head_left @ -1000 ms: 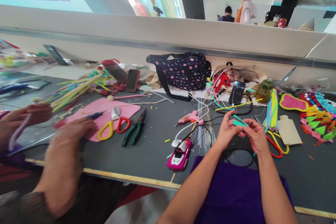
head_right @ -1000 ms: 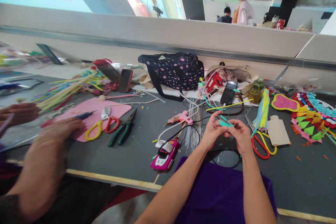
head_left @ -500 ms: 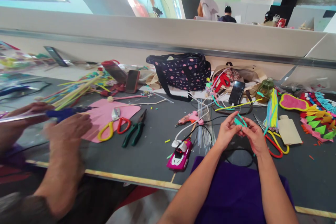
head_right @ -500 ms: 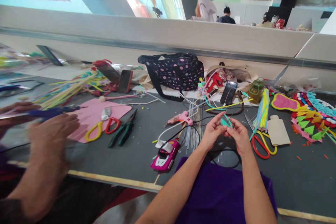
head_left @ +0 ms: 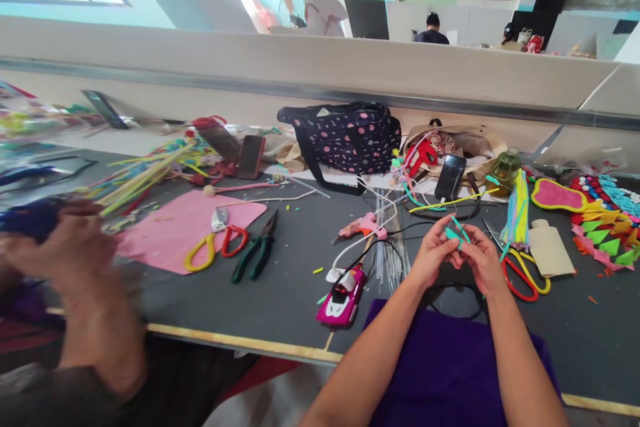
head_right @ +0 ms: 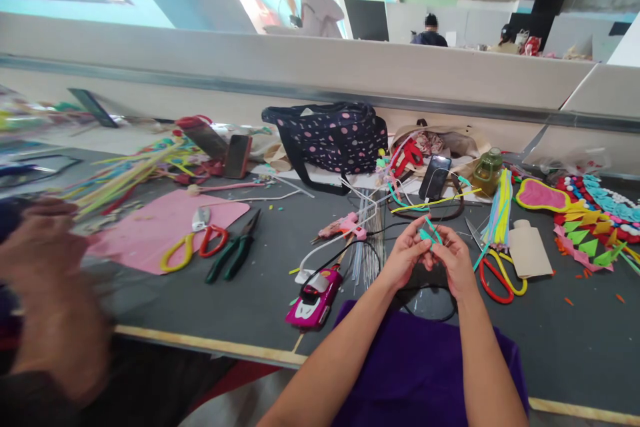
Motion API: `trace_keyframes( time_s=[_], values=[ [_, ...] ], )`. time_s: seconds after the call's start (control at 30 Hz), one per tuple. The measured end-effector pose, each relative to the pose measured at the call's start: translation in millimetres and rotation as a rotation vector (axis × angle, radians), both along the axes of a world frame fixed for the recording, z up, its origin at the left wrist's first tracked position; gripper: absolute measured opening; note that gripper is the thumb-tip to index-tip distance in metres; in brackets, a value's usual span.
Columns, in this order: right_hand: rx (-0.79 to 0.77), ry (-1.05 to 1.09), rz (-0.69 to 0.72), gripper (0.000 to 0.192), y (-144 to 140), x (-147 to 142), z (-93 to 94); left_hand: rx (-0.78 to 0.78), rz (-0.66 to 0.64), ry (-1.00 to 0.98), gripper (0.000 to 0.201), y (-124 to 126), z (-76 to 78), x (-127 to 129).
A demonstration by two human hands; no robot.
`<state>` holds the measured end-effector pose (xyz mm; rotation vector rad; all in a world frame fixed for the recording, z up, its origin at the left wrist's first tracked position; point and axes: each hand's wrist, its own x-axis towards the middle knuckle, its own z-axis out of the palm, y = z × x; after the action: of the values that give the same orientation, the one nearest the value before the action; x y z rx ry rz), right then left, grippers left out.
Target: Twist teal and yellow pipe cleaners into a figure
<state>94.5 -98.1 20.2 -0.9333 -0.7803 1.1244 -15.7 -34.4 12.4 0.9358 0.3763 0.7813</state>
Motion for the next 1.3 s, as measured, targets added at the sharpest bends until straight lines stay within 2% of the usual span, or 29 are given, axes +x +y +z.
trace_keyframes(
  time_s=[0.23, 0.43, 0.6, 0.7, 0.83, 0.93, 1.03, 1.17, 1.3],
  values=[
    [0.002, 0.044, -0.012, 0.037, 1.6, -1.8, 0.2, 0.003, 0.026, 0.0, 0.069, -0.7, -1.2, 1.5],
    [-0.022, 0.046, 0.002, 0.048, 1.2, -2.9, 3.1, -0.01, 0.009, 0.002, 0.067, 0.0, -2.5, 1.8],
    [-0.03, 0.032, 0.022, 0.043, 1.7, -0.3, -0.2, -0.018, 0.012, 0.019, 0.07, -0.5, -2.7, 1.6],
    [-0.036, -0.001, -0.01, 0.037, 2.8, 1.8, -4.9, 0.053, 0.054, 0.058, 0.068, -0.8, -4.3, 2.8],
    [-0.066, -0.06, -0.117, 0.029, 4.7, 3.8, -10.0, 0.227, 0.278, 0.148, 0.058, 0.3, -8.6, 5.0],
    [-0.067, -0.081, -0.124, 0.027, 5.0, 4.3, -10.8, 0.362, 0.41, 0.194, 0.051, 1.0, -9.5, 4.4],
    [-0.077, -0.097, -0.087, 0.026, 4.2, 4.8, -10.5, 0.483, 0.436, 0.224, 0.042, 0.9, -6.5, 1.7],
    [-0.085, -0.114, -0.025, 0.022, 3.1, 4.7, -11.0, 0.59, 0.474, 0.239, 0.045, 1.4, -1.1, -2.4],
    [-0.086, -0.058, -0.017, 0.021, 2.5, 3.0, -9.4, 0.643, 0.502, 0.254, 0.026, 2.9, 2.1, -5.2]
  ],
)
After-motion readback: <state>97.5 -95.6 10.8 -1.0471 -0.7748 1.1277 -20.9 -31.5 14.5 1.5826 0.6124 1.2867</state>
